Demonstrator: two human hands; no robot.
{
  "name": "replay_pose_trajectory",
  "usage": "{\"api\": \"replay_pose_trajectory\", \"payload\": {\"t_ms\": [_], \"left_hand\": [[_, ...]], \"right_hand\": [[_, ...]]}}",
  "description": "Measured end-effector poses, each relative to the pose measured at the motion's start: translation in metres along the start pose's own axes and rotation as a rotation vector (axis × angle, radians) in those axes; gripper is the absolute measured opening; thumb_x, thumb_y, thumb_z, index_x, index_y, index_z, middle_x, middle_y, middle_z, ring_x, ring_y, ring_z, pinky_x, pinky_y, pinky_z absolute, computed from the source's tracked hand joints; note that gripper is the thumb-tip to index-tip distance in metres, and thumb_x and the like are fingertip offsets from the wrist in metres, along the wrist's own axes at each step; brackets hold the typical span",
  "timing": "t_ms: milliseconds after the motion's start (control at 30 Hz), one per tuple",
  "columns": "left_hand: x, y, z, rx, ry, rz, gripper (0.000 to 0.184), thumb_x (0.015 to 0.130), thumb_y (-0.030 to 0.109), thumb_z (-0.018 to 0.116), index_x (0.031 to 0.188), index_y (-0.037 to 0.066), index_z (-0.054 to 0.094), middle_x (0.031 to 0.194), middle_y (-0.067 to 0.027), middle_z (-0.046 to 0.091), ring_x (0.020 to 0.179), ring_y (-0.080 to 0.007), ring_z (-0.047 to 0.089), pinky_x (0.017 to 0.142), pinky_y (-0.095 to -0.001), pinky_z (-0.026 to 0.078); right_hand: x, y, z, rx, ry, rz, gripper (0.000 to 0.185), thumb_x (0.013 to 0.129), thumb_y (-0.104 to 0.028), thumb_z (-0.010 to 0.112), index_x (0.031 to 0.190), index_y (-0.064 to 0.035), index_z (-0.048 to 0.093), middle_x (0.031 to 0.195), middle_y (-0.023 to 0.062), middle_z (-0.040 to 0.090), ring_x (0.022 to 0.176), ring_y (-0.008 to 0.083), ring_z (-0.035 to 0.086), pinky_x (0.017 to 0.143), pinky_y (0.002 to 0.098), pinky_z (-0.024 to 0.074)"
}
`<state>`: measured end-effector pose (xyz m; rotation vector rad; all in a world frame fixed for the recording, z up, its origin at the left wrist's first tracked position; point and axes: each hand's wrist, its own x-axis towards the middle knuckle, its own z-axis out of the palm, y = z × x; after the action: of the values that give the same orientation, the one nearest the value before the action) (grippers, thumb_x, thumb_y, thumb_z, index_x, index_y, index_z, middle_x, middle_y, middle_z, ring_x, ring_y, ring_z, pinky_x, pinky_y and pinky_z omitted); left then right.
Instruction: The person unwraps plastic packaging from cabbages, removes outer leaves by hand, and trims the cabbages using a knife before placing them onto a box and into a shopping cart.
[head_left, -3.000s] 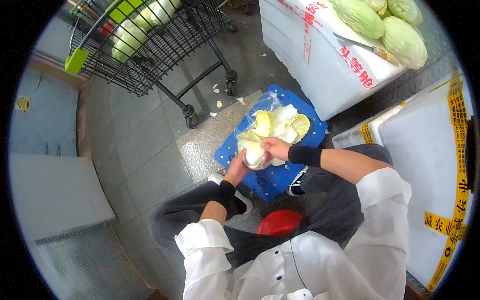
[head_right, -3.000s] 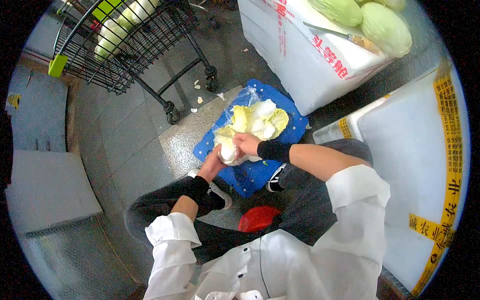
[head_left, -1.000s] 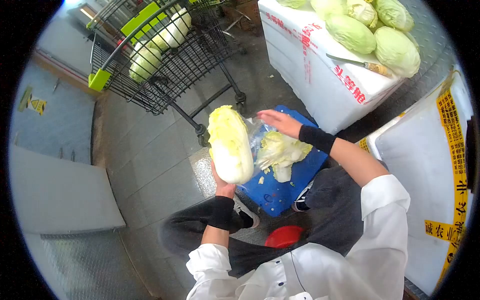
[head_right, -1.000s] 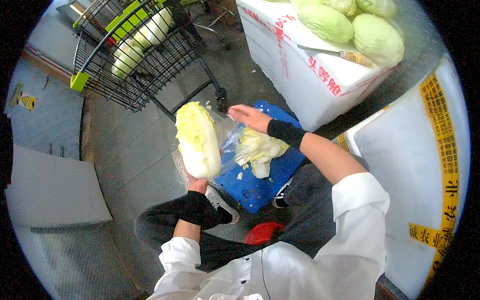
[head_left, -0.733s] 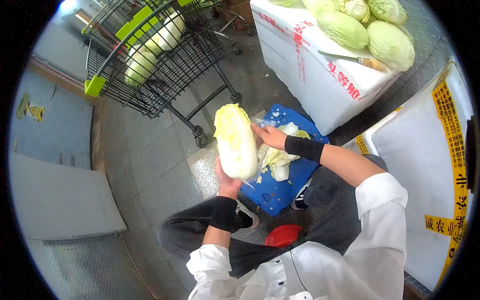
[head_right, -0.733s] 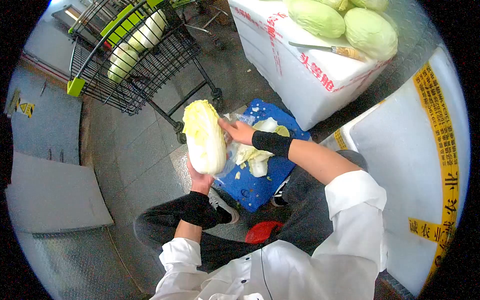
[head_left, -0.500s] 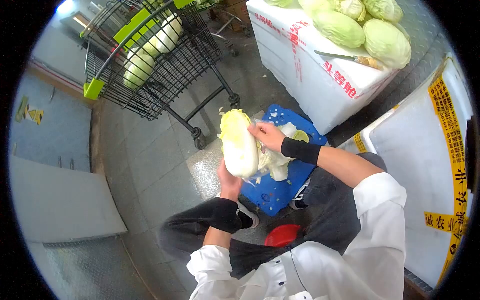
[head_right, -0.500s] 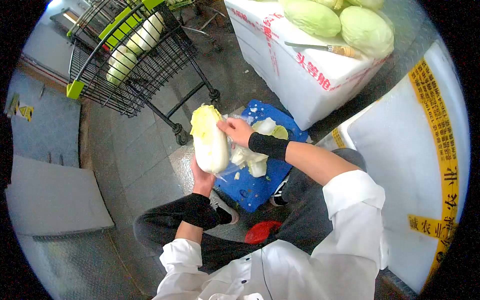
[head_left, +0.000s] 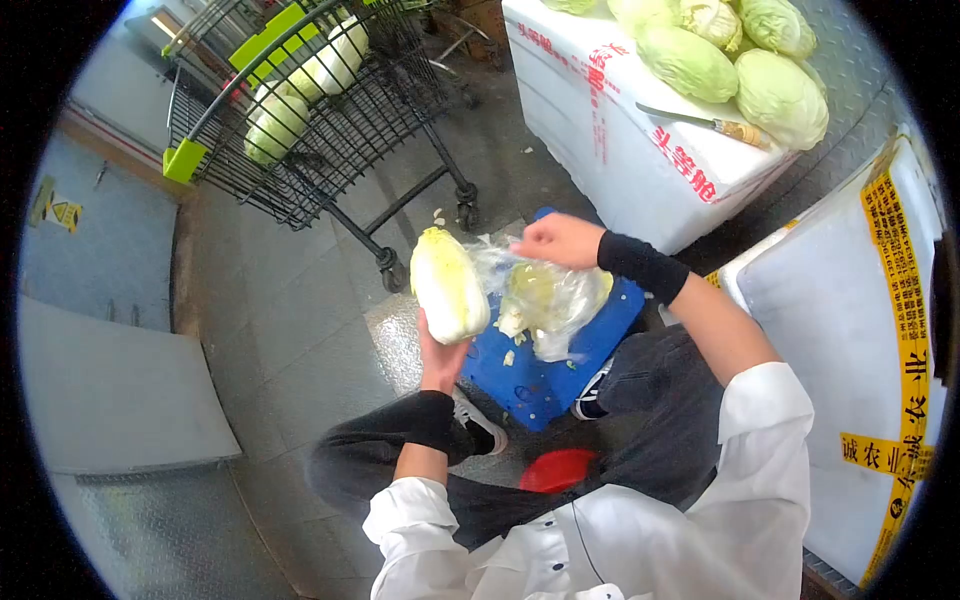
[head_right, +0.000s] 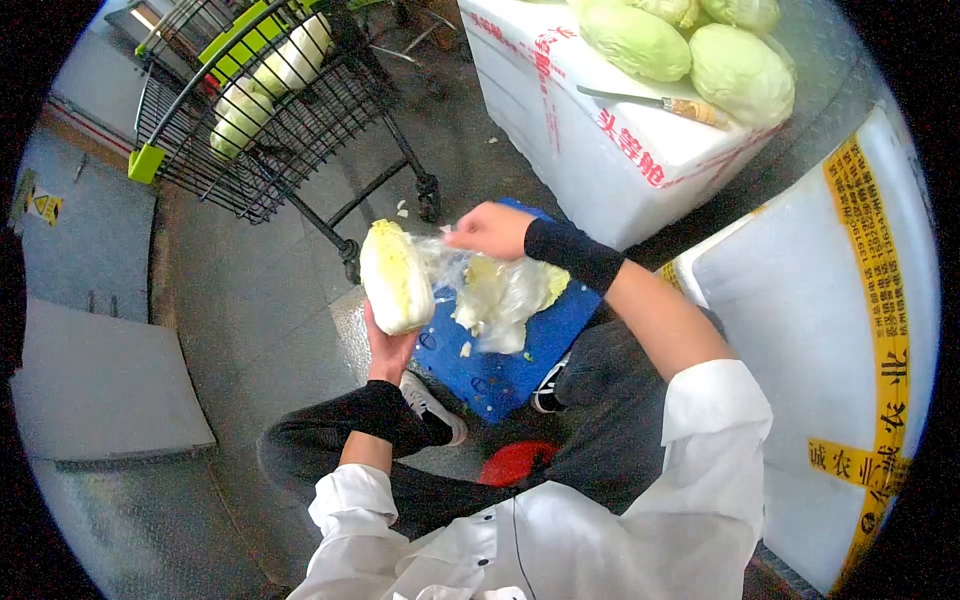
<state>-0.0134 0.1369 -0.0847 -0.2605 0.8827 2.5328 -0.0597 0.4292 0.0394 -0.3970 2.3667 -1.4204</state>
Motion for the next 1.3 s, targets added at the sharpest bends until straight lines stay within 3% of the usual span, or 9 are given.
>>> {"api": "replay_pose_trajectory", "payload": {"t_ms": [100,300,467,567,600,700,833,1000,1300], "left_hand": [[-0.004,0.002,-0.01,-0.029,0.025,0.021,0.064,0.095,0.055,0.04,0.143,0.012,0.035,0.141,-0.0077,0.046,0.127,-0.0282,0.045,0.105,-0.0479,0.036],[-0.005,0.001,-0.015,0.191,0.073,0.065,0.063,0.092,0.037,0.058,0.141,0.006,0.033,0.136,-0.0116,0.048,0.124,-0.0273,0.048,0.104,-0.0454,0.039],[0.004,-0.018,-0.001,0.589,0.18,0.149,0.074,0.081,0.02,0.075,0.137,-0.001,0.032,0.127,-0.0151,0.05,0.114,-0.0232,0.052,0.096,-0.0354,0.044],[0.002,-0.034,0.022,0.803,0.234,0.256,0.083,0.071,0.022,0.084,0.133,-0.003,0.033,0.123,-0.0167,0.049,0.111,-0.0243,0.053,0.093,-0.0343,0.046],[0.001,-0.038,0.029,0.901,0.243,0.298,0.085,0.07,0.023,0.085,0.132,-0.003,0.033,0.123,-0.0168,0.049,0.111,-0.0246,0.053,0.093,-0.0348,0.046],[-0.004,-0.05,0.042,1.268,0.194,0.454,0.098,0.065,0.029,0.087,0.137,-0.004,0.029,0.126,-0.0197,0.044,0.117,-0.0288,0.047,0.098,-0.0393,0.041],[-0.008,-0.061,0.046,1.449,0.084,0.442,0.113,0.062,0.032,0.087,0.144,-0.003,0.018,0.133,-0.0245,0.038,0.129,-0.0345,0.036,0.106,-0.0437,0.034],[-0.008,-0.065,0.043,0.964,-0.005,0.249,0.105,0.066,0.025,0.087,0.142,-0.002,0.021,0.137,-0.021,0.038,0.126,-0.028,0.043,0.104,-0.0389,0.039],[0.001,-0.05,0.023,0.909,0.092,0.244,0.098,0.066,0.02,0.088,0.139,0.0,0.025,0.131,-0.0156,0.045,0.121,-0.0231,0.048,0.099,-0.0357,0.043]], "right_hand": [[0.013,0.061,-0.007,-0.401,0.309,0.134,0.044,0.086,-0.042,0.06,0.068,-0.0023,0.066,0.068,0.0177,0.066,0.069,0.032,0.066,0.067,0.0433,0.0511],[0.009,0.11,0.025,-0.858,0.069,0.296,0.048,0.088,-0.045,0.058,0.103,-0.0005,0.064,0.09,0.0212,0.068,0.087,0.0364,0.066,0.077,0.0444,0.0513],[0.026,0.08,0.048,-0.614,-0.038,0.288,0.063,0.095,-0.055,0.041,0.121,0.0013,0.055,0.11,0.024,0.064,0.099,0.0374,0.063,0.079,0.0456,0.0528],[0.023,0.066,0.057,0.117,0.108,0.211,0.084,0.089,-0.066,0.044,0.135,0.0036,0.041,0.122,0.0261,0.058,0.094,0.0339,0.066,0.07,0.0433,0.0562],[0.029,0.067,0.058,0.224,0.055,0.252,0.102,0.083,-0.071,0.051,0.145,0.0048,0.02,0.13,0.0265,0.051,0.099,0.0317,0.064,0.066,0.0387,0.0573],[0.032,0.066,0.076,0.285,0.122,0.206,0.108,0.077,-0.069,0.061,0.143,0.0062,0.02,0.13,0.027,0.05,0.107,0.0344,0.061,0.079,0.0383,0.0554],[0.017,0.059,0.09,0.09,0.281,-0.001,0.102,0.071,-0.059,0.074,0.136,0.0049,0.029,0.122,0.0241,0.056,0.11,0.0322,0.059,0.096,0.0369,0.0451],[0.013,0.054,0.098,-0.136,0.232,-0.035,0.083,0.072,-0.052,0.076,0.128,0.0,0.043,0.115,0.0233,0.06,0.108,0.0342,0.06,0.091,0.0386,0.0473],[0.013,0.057,0.074,-0.201,0.224,-0.219,0.055,0.086,-0.04,0.067,0.12,-0.0008,0.052,0.107,0.0176,0.06,0.094,0.0297,0.062,0.082,0.0385,0.0493]]}}
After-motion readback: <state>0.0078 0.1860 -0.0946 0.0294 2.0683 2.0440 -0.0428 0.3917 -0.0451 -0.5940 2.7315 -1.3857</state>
